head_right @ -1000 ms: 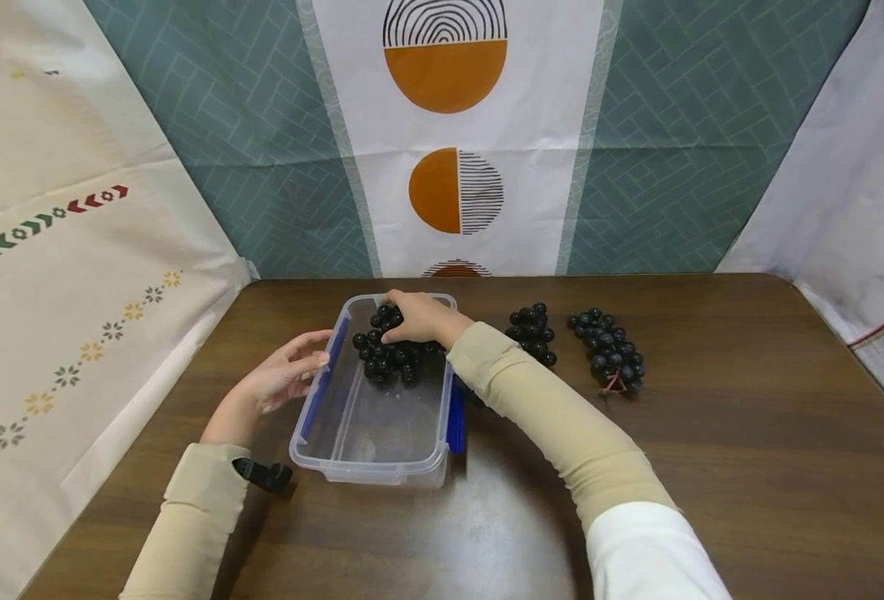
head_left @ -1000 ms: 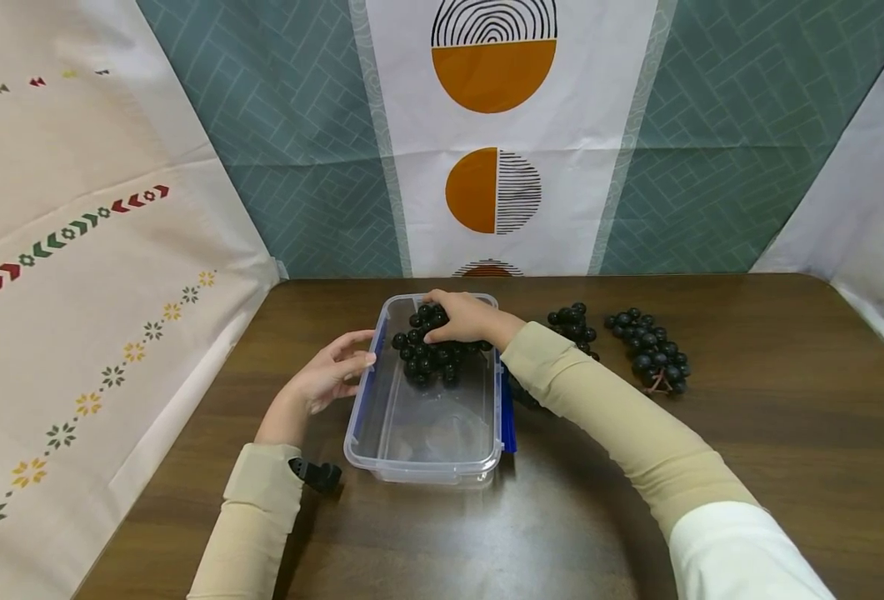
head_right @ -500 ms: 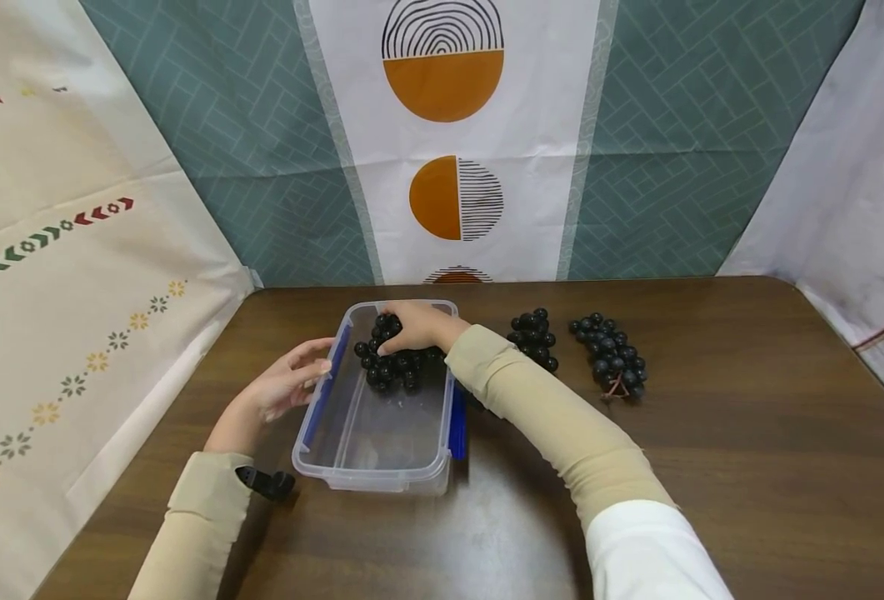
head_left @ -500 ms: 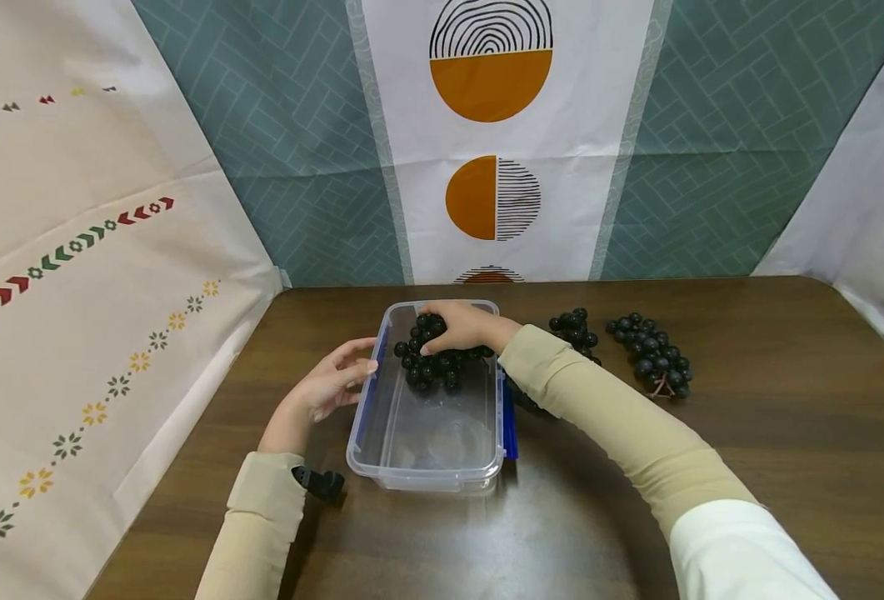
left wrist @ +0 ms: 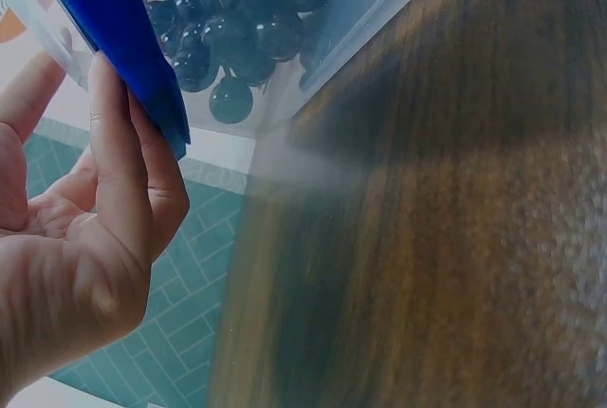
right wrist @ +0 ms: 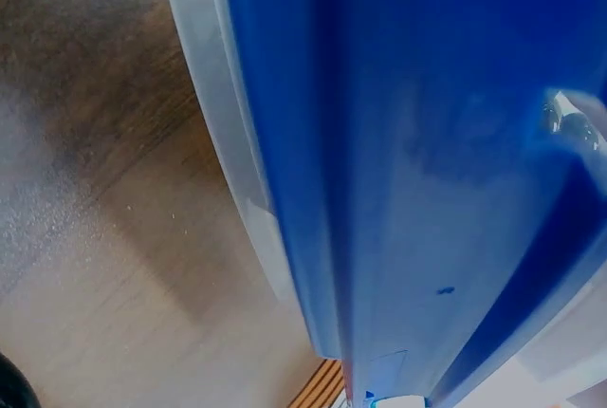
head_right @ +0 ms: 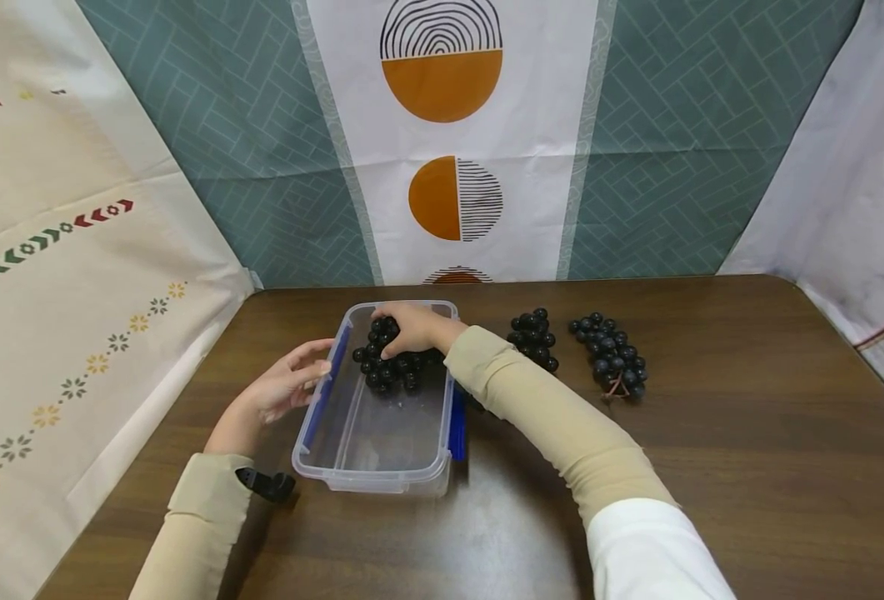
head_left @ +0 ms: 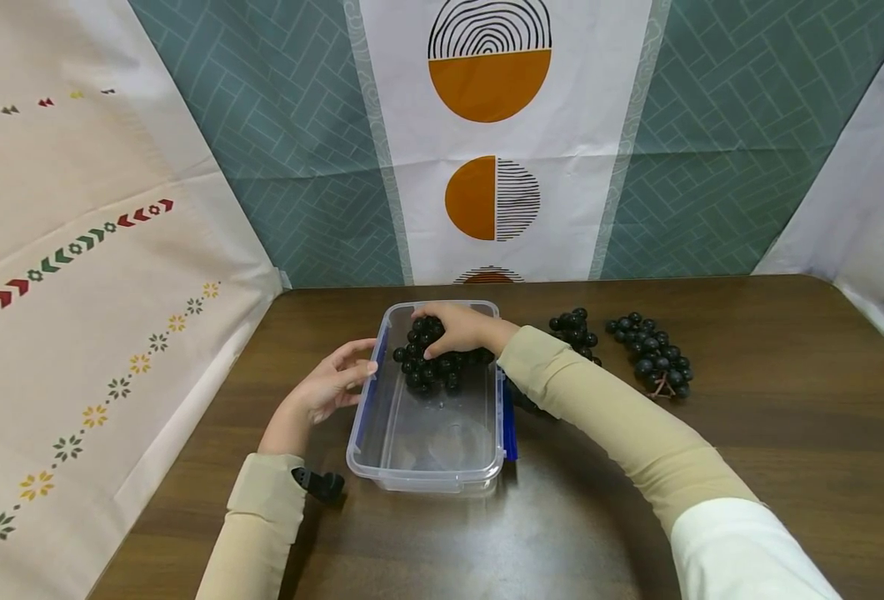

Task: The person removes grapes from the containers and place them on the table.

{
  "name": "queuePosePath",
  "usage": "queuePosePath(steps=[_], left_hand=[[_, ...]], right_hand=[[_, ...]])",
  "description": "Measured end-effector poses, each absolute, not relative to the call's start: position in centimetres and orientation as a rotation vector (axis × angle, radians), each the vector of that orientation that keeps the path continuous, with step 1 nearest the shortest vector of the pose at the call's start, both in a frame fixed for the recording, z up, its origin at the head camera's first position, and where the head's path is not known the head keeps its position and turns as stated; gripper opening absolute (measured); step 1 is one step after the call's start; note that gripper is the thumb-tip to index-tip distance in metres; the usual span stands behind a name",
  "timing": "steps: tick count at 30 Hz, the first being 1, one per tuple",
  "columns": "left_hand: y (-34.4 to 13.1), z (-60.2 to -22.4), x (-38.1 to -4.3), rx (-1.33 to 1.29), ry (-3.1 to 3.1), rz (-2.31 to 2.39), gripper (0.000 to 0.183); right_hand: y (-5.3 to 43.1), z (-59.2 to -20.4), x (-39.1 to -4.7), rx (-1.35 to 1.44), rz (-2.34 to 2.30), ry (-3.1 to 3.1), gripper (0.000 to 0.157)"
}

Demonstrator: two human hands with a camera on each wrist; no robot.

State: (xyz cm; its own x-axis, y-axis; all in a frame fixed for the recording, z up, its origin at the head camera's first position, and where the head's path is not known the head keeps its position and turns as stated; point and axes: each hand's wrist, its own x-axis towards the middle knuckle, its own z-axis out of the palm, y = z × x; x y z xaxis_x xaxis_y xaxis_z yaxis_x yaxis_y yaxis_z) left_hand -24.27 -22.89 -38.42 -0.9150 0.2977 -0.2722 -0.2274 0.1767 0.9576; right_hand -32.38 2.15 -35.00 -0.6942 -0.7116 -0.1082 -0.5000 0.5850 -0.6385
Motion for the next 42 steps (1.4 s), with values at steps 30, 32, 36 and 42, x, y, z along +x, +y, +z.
queuePosePath(steps=[30,32,36,42], left_hand=[[-22.95,-38.35,-24.26,0.073,2.048,1.795,0.056],[-23.00,-38.31,-24.24,0.084,2.047,1.795,0.056],[-22.99,-38.31,-24.25,0.068,2.036,1.813,0.054],[-22.93,-38.38,-24.22,0.072,2.034,1.818,0.055]], right_hand=[[2.05,-34.07,-31.65,-0.998,-0.757,2.453,0.058],[2.03,-34.05,-31.63,-1.002,-0.755,2.458,0.056],[1.99,-33.97,-31.49,-1.010,-0.750,2.470,0.054],[1.95,-34.06,-31.35,-1.002,-0.732,2.489,0.054]])
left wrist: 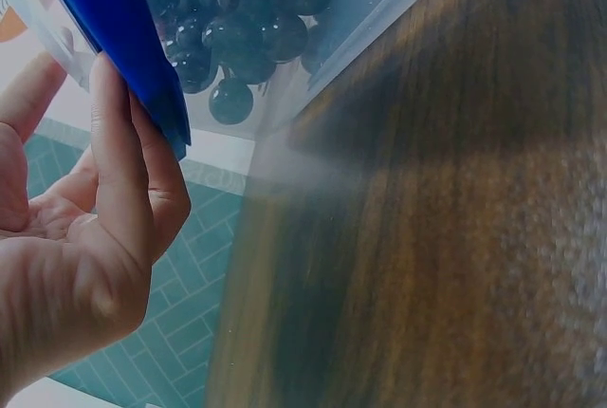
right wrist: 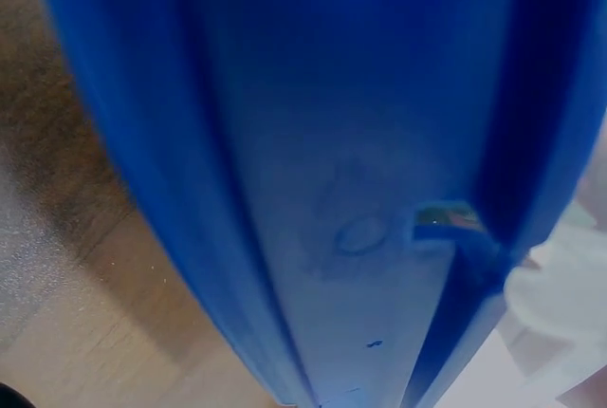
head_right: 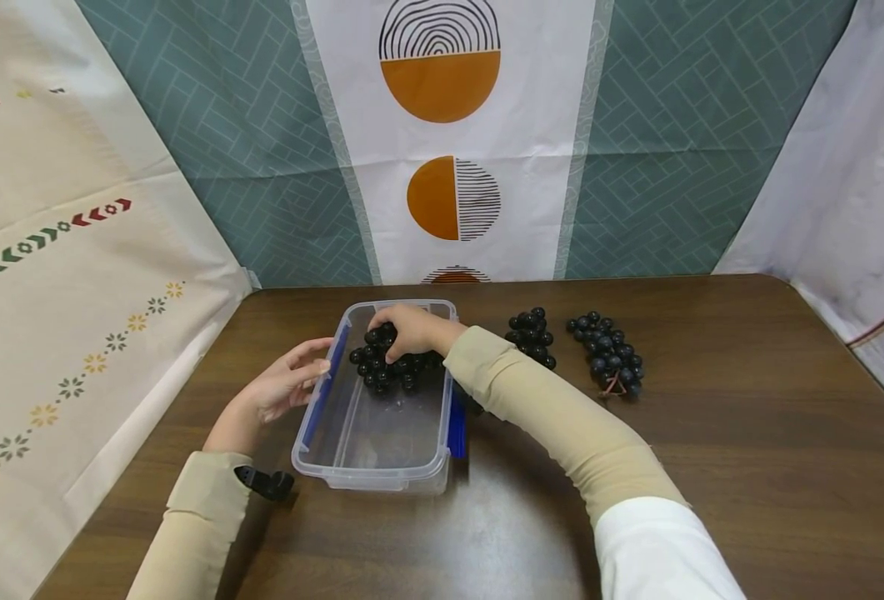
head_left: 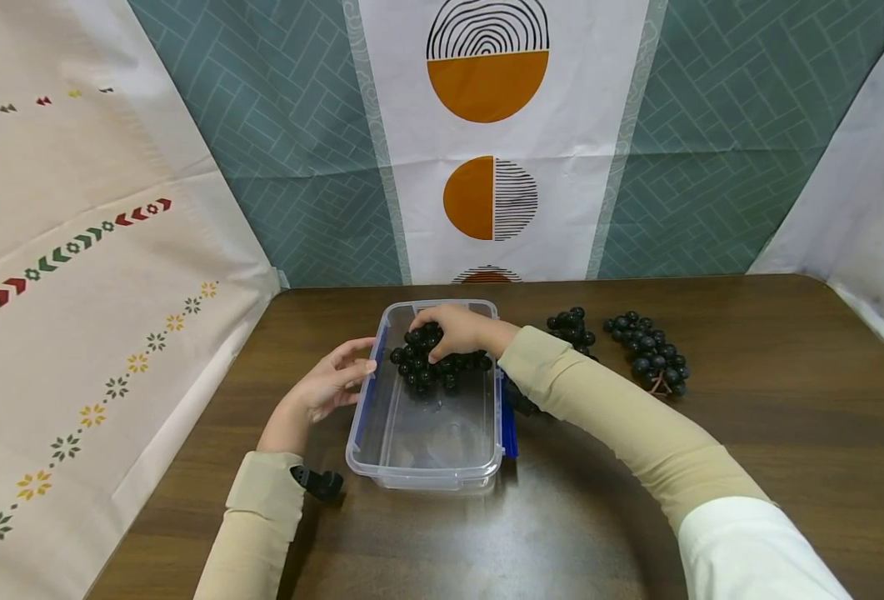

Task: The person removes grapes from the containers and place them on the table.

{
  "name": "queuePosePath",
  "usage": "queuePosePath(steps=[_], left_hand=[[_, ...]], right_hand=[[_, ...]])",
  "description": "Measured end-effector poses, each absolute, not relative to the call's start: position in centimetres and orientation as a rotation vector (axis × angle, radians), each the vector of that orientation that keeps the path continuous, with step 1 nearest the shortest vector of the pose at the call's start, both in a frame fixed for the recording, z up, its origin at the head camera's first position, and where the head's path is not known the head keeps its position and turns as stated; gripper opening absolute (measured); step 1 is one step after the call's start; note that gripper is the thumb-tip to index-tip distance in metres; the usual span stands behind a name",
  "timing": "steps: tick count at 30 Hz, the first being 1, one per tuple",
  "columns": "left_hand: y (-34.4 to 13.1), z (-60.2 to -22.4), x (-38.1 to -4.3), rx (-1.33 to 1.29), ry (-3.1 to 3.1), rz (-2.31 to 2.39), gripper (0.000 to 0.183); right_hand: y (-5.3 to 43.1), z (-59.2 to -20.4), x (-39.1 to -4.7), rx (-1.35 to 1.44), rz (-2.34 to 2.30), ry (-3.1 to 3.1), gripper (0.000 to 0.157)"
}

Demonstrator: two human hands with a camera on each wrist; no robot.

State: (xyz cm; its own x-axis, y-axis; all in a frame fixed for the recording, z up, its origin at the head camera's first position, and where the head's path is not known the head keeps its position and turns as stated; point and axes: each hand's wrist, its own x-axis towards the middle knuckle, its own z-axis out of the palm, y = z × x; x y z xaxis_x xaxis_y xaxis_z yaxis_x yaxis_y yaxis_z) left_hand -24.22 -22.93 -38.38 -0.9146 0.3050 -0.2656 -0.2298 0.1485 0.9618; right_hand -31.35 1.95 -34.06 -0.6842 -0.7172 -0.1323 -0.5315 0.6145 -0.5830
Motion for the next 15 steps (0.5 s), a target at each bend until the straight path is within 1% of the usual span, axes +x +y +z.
queuePosePath(steps=[8,15], left_hand=[[-23.02,-38.60,-24.22,0.084,2.036,1.806,0.058],[-22.82,-38.40,-24.24,0.064,2.044,1.808,0.055]], right_hand=[[2.36,-34.36,-31.38,-1.029,-0.768,2.496,0.050],[2.81,-34.46,-31.60,-1.066,-0.818,2.501,0.046]])
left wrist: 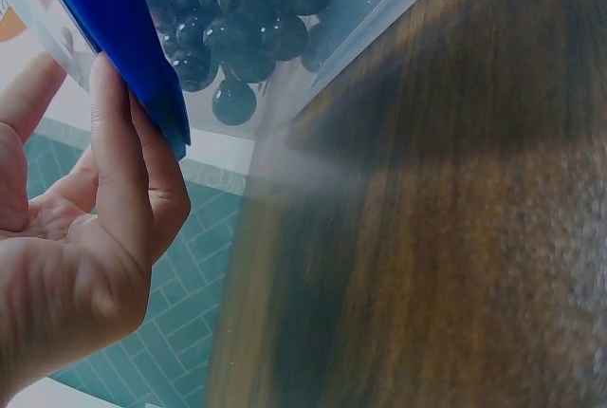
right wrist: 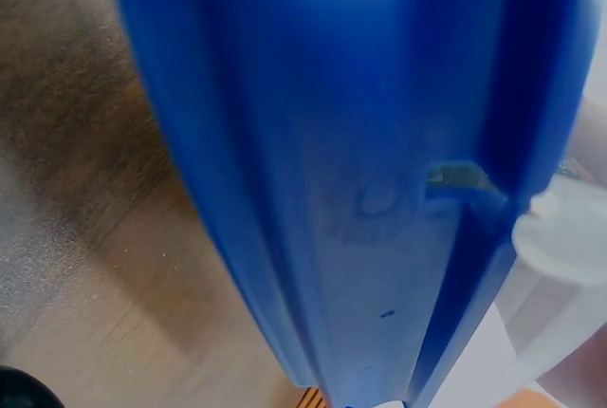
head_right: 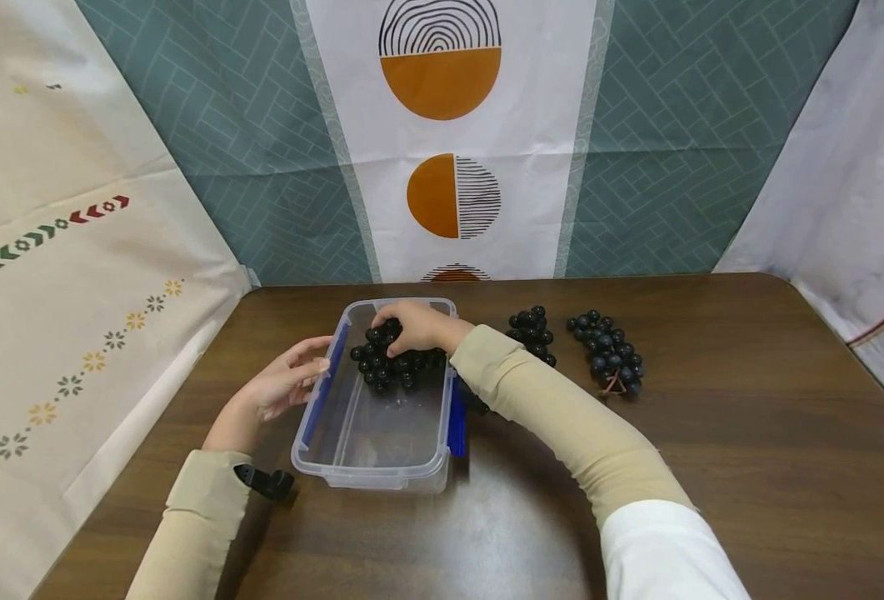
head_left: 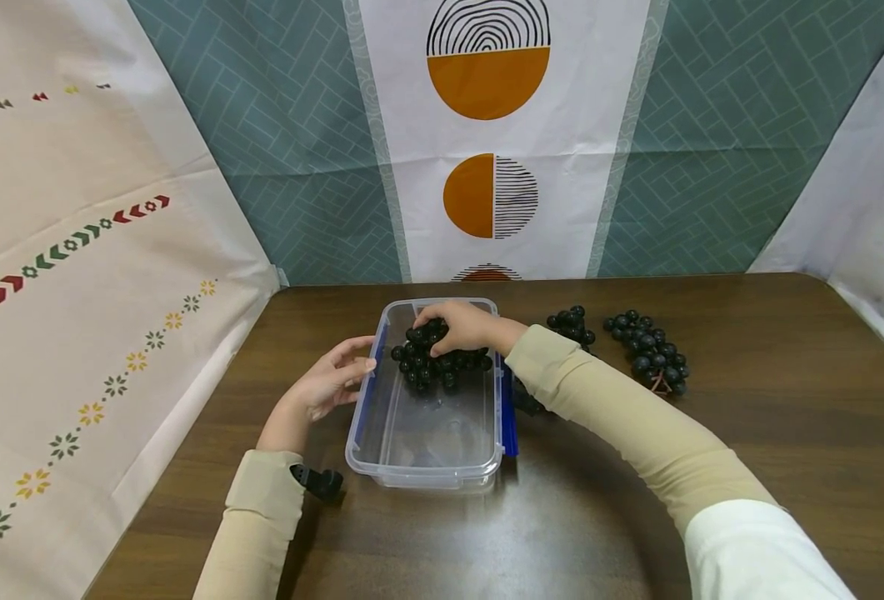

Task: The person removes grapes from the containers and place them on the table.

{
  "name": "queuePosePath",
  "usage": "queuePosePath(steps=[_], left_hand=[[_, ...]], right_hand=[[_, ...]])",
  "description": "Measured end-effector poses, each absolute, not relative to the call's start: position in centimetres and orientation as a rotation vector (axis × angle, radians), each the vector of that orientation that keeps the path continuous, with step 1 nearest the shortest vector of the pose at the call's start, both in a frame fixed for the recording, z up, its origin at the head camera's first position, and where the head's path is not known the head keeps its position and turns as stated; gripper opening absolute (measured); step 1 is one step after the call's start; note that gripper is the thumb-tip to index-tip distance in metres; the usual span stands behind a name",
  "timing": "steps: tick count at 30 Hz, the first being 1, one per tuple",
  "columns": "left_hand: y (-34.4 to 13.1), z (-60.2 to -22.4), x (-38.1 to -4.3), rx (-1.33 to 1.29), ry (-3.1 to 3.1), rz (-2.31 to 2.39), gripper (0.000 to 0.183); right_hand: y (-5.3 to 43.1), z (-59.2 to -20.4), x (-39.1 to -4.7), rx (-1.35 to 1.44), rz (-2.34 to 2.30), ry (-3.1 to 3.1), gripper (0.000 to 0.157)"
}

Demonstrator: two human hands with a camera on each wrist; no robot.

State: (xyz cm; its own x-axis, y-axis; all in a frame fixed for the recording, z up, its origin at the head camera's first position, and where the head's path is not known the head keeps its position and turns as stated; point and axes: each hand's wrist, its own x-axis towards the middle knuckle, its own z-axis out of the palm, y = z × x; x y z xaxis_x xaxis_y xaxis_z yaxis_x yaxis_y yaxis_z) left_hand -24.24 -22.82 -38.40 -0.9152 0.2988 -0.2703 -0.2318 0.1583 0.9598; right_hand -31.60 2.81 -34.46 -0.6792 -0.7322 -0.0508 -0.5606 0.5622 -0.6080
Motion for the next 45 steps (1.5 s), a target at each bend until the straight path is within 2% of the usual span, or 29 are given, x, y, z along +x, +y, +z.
queuePosePath(steps=[45], left_hand=[[-23.0,-38.4,-24.4,0.056,2.027,1.818,0.056]], right_hand=[[3.8,-34.2,-30.4,-1.091,-1.049,2.515,0.042]])
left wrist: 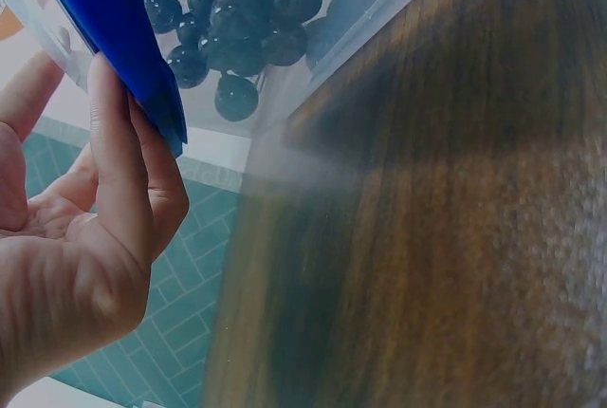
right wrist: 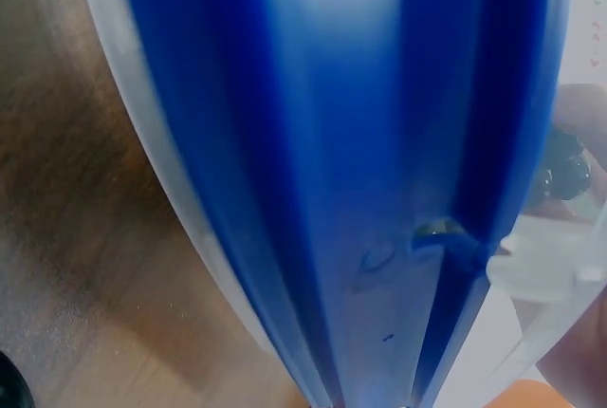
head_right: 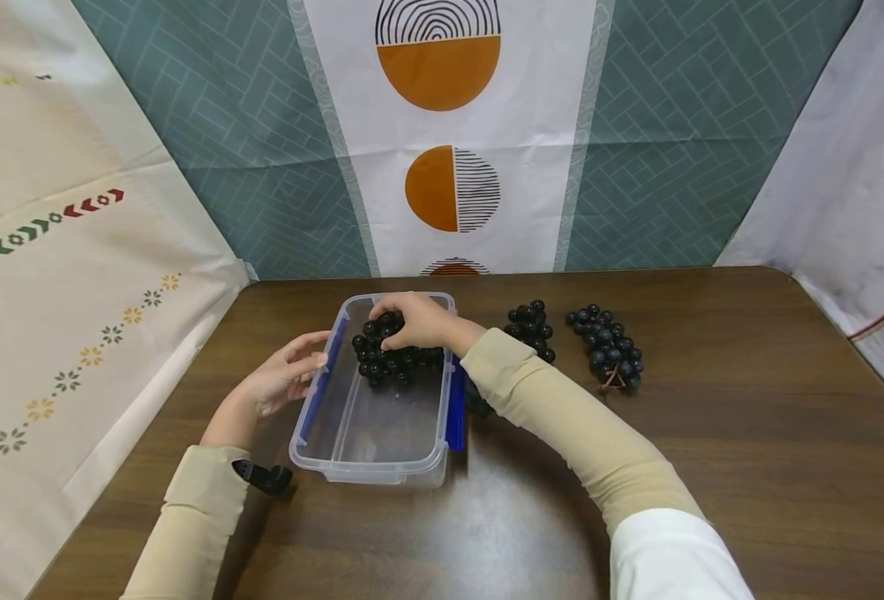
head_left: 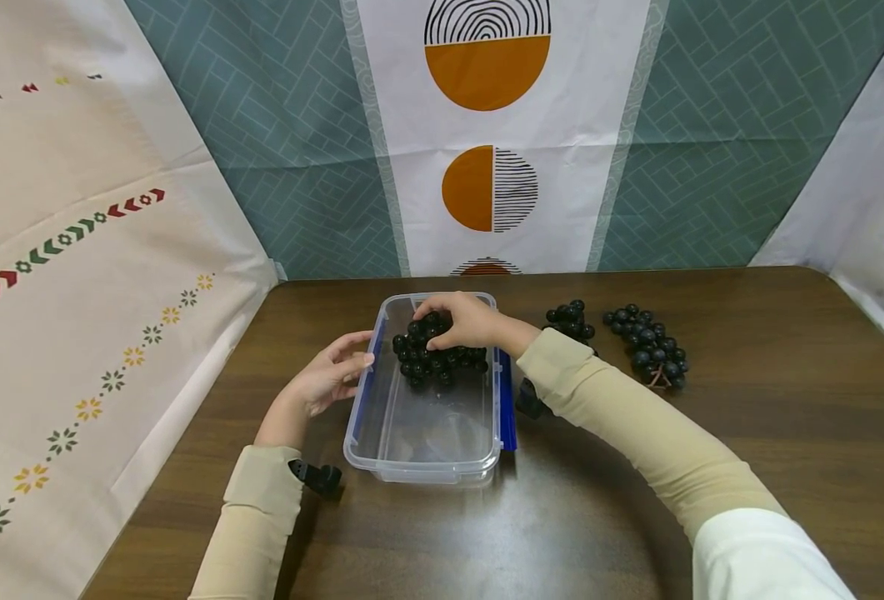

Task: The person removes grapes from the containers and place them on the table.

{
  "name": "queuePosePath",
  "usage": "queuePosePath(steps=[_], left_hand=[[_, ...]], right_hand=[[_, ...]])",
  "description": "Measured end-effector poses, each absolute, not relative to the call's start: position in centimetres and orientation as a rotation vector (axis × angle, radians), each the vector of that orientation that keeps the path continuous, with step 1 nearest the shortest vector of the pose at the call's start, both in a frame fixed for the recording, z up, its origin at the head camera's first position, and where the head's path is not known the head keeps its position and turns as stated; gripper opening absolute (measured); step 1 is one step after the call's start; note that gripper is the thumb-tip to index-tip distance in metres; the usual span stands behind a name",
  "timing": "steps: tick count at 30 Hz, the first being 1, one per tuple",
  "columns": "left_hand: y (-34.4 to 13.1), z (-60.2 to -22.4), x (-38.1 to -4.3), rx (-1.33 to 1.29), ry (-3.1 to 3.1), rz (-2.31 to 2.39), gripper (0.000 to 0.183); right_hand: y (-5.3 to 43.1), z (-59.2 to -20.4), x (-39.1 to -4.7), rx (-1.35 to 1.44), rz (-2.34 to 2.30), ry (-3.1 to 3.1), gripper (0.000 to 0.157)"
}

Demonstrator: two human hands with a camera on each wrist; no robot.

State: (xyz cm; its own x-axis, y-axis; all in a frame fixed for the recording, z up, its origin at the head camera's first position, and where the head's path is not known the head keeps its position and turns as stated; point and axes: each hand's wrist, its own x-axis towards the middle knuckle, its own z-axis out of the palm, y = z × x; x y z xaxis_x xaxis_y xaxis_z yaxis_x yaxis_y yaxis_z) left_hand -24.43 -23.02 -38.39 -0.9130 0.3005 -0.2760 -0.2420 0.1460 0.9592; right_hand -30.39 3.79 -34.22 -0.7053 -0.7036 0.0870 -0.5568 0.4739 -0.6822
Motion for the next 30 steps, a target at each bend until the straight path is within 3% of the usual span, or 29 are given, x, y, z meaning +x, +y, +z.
queuePosePath(steps=[30], left_hand=[[-22.8,-38.1,-24.4,0.049,2.033,1.795,0.057]], right_hand=[[4.0,-33.4,-28.9,-1.135,-1.185,2.496,0.046]])
